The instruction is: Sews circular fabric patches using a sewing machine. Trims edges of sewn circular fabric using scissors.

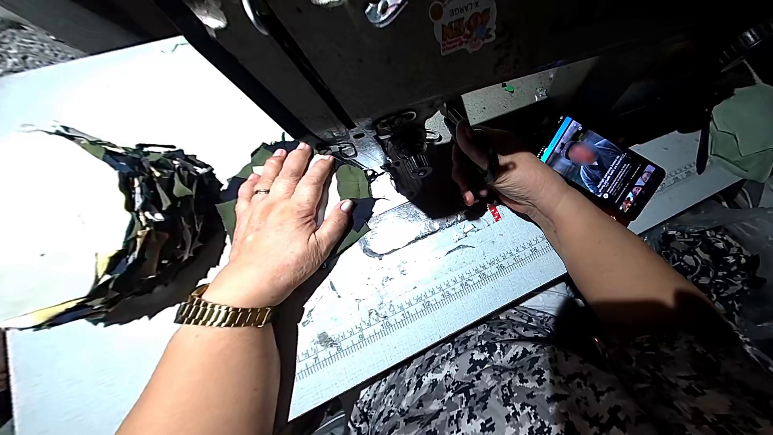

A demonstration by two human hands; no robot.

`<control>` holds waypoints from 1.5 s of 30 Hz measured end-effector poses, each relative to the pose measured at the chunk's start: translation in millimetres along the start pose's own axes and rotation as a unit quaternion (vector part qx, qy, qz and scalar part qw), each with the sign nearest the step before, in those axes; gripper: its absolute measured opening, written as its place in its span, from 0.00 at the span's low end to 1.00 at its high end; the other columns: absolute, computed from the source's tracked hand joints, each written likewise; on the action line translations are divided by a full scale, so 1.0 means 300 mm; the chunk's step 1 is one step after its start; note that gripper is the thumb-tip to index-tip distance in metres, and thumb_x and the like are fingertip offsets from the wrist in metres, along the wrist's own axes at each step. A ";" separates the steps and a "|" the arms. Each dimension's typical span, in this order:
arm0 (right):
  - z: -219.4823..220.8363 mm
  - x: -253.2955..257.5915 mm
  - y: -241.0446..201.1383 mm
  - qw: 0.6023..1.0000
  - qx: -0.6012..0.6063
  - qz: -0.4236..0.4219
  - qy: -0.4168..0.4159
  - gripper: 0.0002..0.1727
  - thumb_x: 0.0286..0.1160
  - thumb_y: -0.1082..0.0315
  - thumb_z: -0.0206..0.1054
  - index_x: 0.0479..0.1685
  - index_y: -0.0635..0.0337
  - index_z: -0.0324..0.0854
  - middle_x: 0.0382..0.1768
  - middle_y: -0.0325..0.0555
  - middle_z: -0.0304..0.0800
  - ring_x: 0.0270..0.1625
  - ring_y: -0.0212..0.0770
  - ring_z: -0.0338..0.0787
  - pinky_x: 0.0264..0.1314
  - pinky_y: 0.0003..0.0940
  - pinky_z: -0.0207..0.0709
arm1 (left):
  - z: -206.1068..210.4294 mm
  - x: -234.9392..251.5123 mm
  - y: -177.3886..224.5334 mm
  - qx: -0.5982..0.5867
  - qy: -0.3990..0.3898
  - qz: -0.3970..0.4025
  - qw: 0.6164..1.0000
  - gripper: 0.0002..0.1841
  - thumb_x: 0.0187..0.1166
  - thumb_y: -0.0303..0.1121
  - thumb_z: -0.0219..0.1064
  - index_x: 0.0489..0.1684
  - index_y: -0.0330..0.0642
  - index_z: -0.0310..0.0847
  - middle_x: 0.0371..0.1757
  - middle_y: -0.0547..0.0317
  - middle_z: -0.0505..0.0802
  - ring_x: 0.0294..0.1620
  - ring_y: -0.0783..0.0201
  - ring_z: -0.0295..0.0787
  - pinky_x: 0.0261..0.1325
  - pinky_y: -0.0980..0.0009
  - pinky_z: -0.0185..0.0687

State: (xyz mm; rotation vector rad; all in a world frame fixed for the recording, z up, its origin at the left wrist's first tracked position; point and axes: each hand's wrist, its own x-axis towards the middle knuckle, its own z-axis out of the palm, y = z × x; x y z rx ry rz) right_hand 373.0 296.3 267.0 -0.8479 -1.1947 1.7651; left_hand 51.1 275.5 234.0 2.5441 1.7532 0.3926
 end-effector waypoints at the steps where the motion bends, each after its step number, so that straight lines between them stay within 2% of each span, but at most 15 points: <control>1: 0.002 0.000 0.000 1.000 0.001 0.000 0.002 0.19 0.94 0.57 0.51 0.35 0.61 0.73 0.17 0.41 0.79 0.17 0.33 0.82 0.20 0.24 0.81 | 0.000 0.000 0.000 -0.001 0.000 -0.001 1.000 0.39 0.84 0.64 0.40 0.92 0.53 0.61 0.93 0.48 0.65 0.94 0.41 0.52 0.87 0.32 0.45; 10: -0.005 0.002 0.007 0.999 -0.025 -0.001 -0.044 0.24 0.95 0.49 0.41 0.41 0.59 0.72 0.20 0.40 0.82 0.23 0.35 0.87 0.29 0.28 0.85 | -0.007 0.002 0.006 -0.003 -0.001 0.000 1.000 0.39 0.84 0.64 0.40 0.91 0.51 0.63 0.92 0.46 0.65 0.93 0.39 0.54 0.86 0.30 0.46; 16: -0.006 0.003 0.006 0.998 -0.043 0.005 -0.054 0.25 0.95 0.49 0.38 0.44 0.59 0.71 0.21 0.41 0.83 0.24 0.34 0.87 0.27 0.25 0.82 | -0.008 0.004 0.007 -0.004 -0.002 -0.001 1.000 0.39 0.83 0.64 0.40 0.91 0.52 0.63 0.92 0.47 0.65 0.94 0.40 0.53 0.87 0.30 0.46; 27: 0.001 -0.001 0.004 0.998 -0.039 0.014 -0.045 0.23 0.96 0.51 0.39 0.44 0.59 0.72 0.20 0.40 0.82 0.22 0.33 0.86 0.25 0.23 0.82 | -0.005 0.001 0.004 -0.001 -0.003 0.002 1.000 0.39 0.84 0.63 0.40 0.91 0.52 0.62 0.93 0.47 0.65 0.94 0.40 0.53 0.87 0.31 0.46; 31: 0.001 -0.002 0.006 0.998 -0.048 0.003 -0.048 0.24 0.96 0.51 0.40 0.43 0.59 0.72 0.20 0.40 0.81 0.22 0.33 0.86 0.26 0.24 0.83 | 0.006 -0.007 -0.010 0.010 0.004 -0.001 1.000 0.39 0.84 0.65 0.40 0.93 0.54 0.59 0.94 0.50 0.62 0.95 0.40 0.48 0.88 0.32 0.43; 45: 0.005 -0.006 0.003 0.997 -0.058 0.006 -0.052 0.22 0.96 0.52 0.40 0.44 0.59 0.72 0.20 0.39 0.82 0.21 0.31 0.86 0.24 0.23 0.82 | 0.004 -0.006 -0.008 0.013 0.004 -0.001 1.000 0.40 0.84 0.65 0.40 0.92 0.53 0.60 0.94 0.50 0.62 0.95 0.40 0.49 0.88 0.32 0.43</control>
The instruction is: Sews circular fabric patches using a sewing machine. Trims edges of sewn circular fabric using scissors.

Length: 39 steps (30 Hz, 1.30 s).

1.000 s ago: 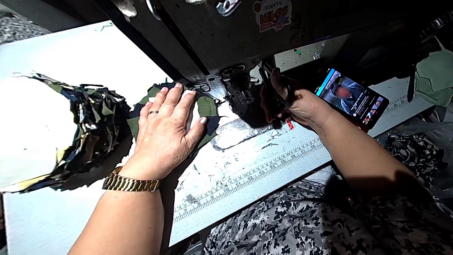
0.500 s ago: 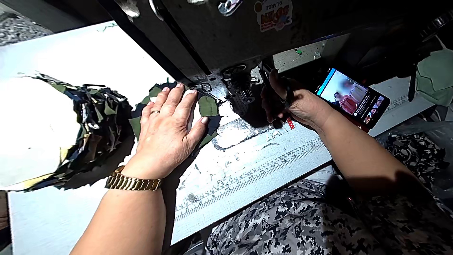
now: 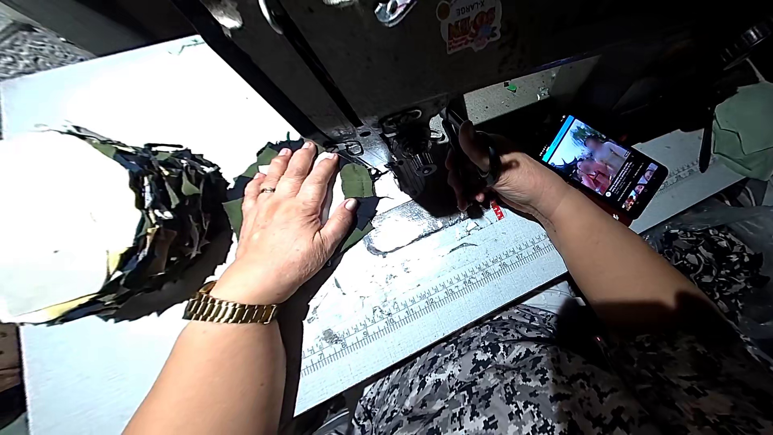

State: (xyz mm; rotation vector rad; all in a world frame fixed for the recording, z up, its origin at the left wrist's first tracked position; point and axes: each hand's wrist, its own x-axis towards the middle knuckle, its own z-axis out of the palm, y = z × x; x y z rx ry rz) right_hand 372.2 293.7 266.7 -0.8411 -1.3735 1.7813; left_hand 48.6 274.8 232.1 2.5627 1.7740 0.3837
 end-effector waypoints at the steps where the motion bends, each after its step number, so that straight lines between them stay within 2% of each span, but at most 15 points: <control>1: 0.001 -0.001 -0.001 1.000 0.000 0.001 0.001 0.22 0.96 0.52 0.40 0.44 0.59 0.71 0.20 0.39 0.82 0.21 0.31 0.86 0.24 0.22 0.81 | -0.001 0.000 0.001 0.000 0.000 0.000 1.000 0.39 0.84 0.65 0.40 0.92 0.53 0.59 0.94 0.50 0.62 0.95 0.41 0.49 0.88 0.33 0.43; 10: 0.003 0.001 0.000 1.000 -0.007 0.000 -0.002 0.22 0.96 0.52 0.42 0.43 0.59 0.72 0.20 0.39 0.81 0.21 0.32 0.86 0.25 0.24 0.83 | 0.003 -0.003 -0.006 0.002 0.001 0.005 1.000 0.39 0.85 0.64 0.40 0.94 0.54 0.58 0.94 0.51 0.61 0.95 0.41 0.47 0.88 0.32 0.42; 18: 0.004 0.002 0.002 1.000 -0.001 0.005 -0.001 0.21 0.95 0.51 0.43 0.42 0.58 0.71 0.20 0.39 0.80 0.21 0.33 0.85 0.26 0.26 0.84 | -0.011 0.008 0.014 -0.014 -0.012 -0.006 1.000 0.39 0.84 0.65 0.39 0.92 0.55 0.60 0.93 0.50 0.64 0.95 0.42 0.51 0.88 0.31 0.45; 28: 0.007 0.000 -0.001 1.000 -0.009 0.007 0.001 0.21 0.96 0.52 0.43 0.42 0.57 0.71 0.19 0.38 0.80 0.20 0.32 0.85 0.24 0.23 0.82 | -0.011 0.010 0.013 -0.014 -0.013 -0.005 1.000 0.39 0.84 0.64 0.39 0.92 0.54 0.60 0.93 0.48 0.64 0.94 0.40 0.51 0.87 0.31 0.45; 39: 0.010 0.000 -0.006 1.000 -0.023 0.014 0.006 0.21 0.96 0.52 0.43 0.42 0.59 0.71 0.19 0.39 0.80 0.20 0.33 0.86 0.24 0.25 0.83 | -0.007 0.007 0.006 -0.016 -0.010 -0.001 1.000 0.38 0.84 0.63 0.40 0.93 0.55 0.60 0.93 0.49 0.64 0.94 0.41 0.51 0.88 0.32 0.44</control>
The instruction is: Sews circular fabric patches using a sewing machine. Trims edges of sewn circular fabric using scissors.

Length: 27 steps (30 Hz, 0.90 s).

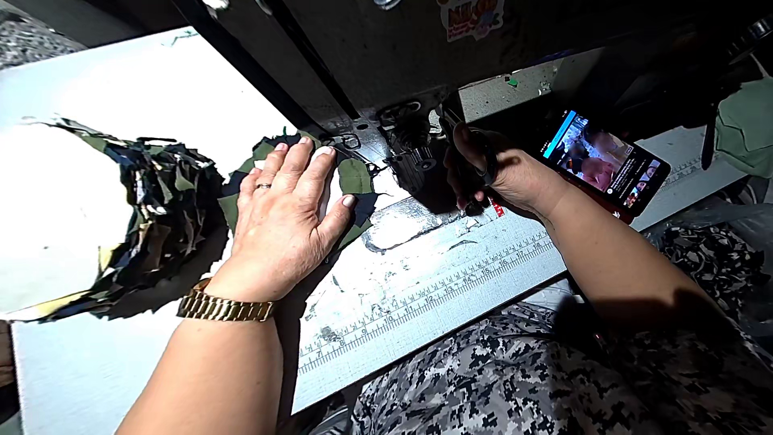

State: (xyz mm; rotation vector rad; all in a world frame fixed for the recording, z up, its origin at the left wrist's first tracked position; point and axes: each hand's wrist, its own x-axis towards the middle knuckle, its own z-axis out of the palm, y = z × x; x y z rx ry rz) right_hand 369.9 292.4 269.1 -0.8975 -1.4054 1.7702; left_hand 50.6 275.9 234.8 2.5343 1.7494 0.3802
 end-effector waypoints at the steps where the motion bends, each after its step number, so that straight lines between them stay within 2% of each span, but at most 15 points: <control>1: -0.001 0.000 0.001 1.000 -0.001 -0.001 -0.001 0.21 0.96 0.52 0.43 0.43 0.58 0.71 0.19 0.39 0.80 0.21 0.33 0.86 0.24 0.25 0.83 | 0.000 0.000 0.000 0.000 0.000 0.000 1.000 0.38 0.84 0.63 0.40 0.93 0.55 0.60 0.93 0.49 0.64 0.94 0.41 0.51 0.88 0.32 0.44; 6: -0.004 0.002 0.010 1.000 0.008 -0.017 -0.010 0.20 0.96 0.54 0.44 0.42 0.59 0.71 0.20 0.40 0.80 0.22 0.33 0.86 0.25 0.24 0.84 | -0.002 -0.001 0.002 0.000 -0.001 0.001 1.000 0.39 0.84 0.63 0.40 0.93 0.53 0.60 0.93 0.48 0.63 0.94 0.41 0.51 0.88 0.31 0.45; 21: -0.002 0.000 0.001 1.000 -0.010 -0.003 -0.004 0.19 0.96 0.55 0.43 0.44 0.60 0.71 0.20 0.41 0.81 0.22 0.33 0.87 0.25 0.24 0.83 | -0.002 -0.001 0.002 0.000 0.001 0.004 1.000 0.39 0.84 0.63 0.40 0.93 0.53 0.60 0.93 0.48 0.63 0.94 0.41 0.52 0.87 0.31 0.45; 27: -0.002 0.000 0.001 1.000 -0.011 -0.003 -0.007 0.21 0.96 0.53 0.44 0.42 0.60 0.71 0.19 0.40 0.80 0.22 0.34 0.87 0.25 0.25 0.84 | -0.002 -0.001 0.000 0.000 -0.002 0.003 1.000 0.39 0.84 0.64 0.40 0.93 0.53 0.60 0.94 0.49 0.63 0.95 0.41 0.51 0.88 0.31 0.45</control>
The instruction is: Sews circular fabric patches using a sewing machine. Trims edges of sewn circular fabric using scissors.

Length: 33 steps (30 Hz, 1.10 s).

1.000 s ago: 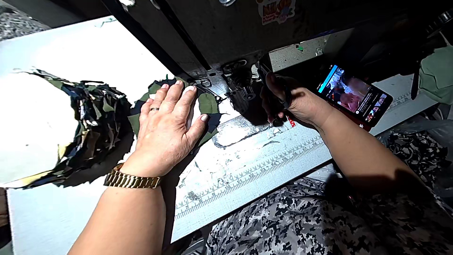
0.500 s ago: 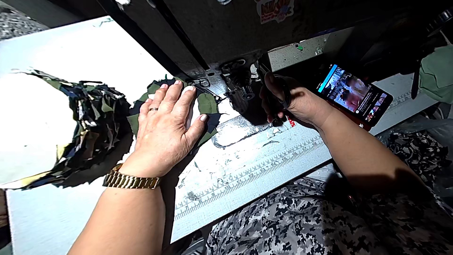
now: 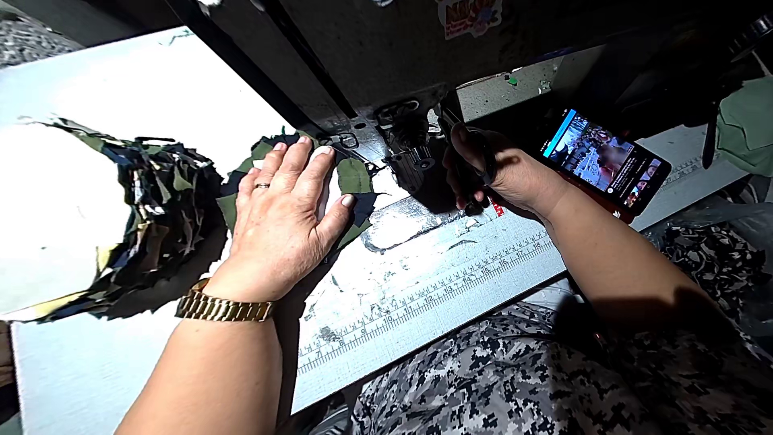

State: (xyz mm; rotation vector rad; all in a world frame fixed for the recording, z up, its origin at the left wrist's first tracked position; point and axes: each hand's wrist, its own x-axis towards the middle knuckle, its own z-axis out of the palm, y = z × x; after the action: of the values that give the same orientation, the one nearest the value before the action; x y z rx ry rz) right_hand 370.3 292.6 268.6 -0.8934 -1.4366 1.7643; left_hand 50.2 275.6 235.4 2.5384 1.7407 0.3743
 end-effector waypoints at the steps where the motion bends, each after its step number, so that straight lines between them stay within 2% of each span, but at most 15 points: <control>1: 0.000 0.000 0.000 1.000 0.000 0.002 -0.001 0.21 0.96 0.53 0.44 0.42 0.59 0.71 0.19 0.40 0.80 0.22 0.34 0.87 0.25 0.25 0.84 | 0.001 0.000 -0.002 0.001 0.000 0.000 1.000 0.39 0.84 0.64 0.40 0.93 0.54 0.60 0.94 0.49 0.63 0.95 0.41 0.51 0.88 0.31 0.45; 25: 0.008 -0.002 -0.009 1.000 -0.011 0.014 0.018 0.20 0.96 0.53 0.46 0.44 0.61 0.72 0.21 0.41 0.80 0.22 0.35 0.88 0.27 0.27 0.86 | 0.003 0.003 -0.003 0.002 -0.001 -0.001 1.000 0.40 0.84 0.65 0.39 0.93 0.54 0.58 0.94 0.49 0.63 0.95 0.42 0.50 0.88 0.31 0.44; 33: 0.011 -0.003 -0.008 1.000 0.005 0.014 0.018 0.18 0.95 0.55 0.47 0.43 0.61 0.72 0.21 0.40 0.79 0.21 0.33 0.86 0.25 0.25 0.85 | 0.002 0.002 -0.002 0.000 -0.003 -0.002 1.000 0.40 0.84 0.64 0.38 0.93 0.54 0.59 0.94 0.50 0.62 0.95 0.43 0.50 0.89 0.33 0.44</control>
State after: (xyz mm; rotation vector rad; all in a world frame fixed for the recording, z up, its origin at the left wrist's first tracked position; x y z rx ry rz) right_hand 368.2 290.6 271.6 -0.9386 -1.3976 1.7664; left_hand 49.9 276.4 234.9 2.5328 1.7448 0.3663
